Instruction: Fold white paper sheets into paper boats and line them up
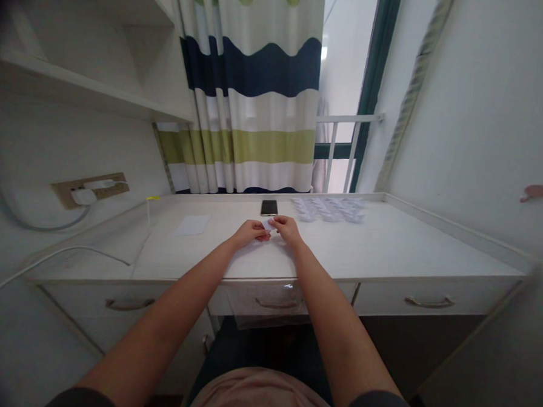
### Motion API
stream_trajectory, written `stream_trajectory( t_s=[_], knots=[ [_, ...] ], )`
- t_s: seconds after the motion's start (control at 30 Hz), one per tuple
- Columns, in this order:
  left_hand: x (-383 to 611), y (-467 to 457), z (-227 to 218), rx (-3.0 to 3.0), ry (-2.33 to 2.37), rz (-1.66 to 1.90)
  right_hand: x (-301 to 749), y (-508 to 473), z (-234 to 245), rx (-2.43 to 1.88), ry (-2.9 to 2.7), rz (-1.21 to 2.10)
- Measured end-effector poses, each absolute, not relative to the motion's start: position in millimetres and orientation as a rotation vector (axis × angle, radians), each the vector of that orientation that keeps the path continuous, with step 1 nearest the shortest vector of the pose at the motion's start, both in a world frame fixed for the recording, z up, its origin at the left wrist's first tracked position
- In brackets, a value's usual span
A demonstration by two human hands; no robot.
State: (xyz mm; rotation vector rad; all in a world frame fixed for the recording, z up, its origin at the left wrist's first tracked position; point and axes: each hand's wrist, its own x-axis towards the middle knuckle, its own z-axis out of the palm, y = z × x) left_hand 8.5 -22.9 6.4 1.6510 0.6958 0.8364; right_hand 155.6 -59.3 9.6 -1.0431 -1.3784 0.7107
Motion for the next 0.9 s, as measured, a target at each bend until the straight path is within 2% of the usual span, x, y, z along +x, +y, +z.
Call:
stream_trajectory(
  t_s=[0.9],
  knots=[
    [5.0,-23.1,9.2,1.821,0.675,0.746,158.0,-62.4,8.1,-0.836,-1.314,1.074]
  ],
)
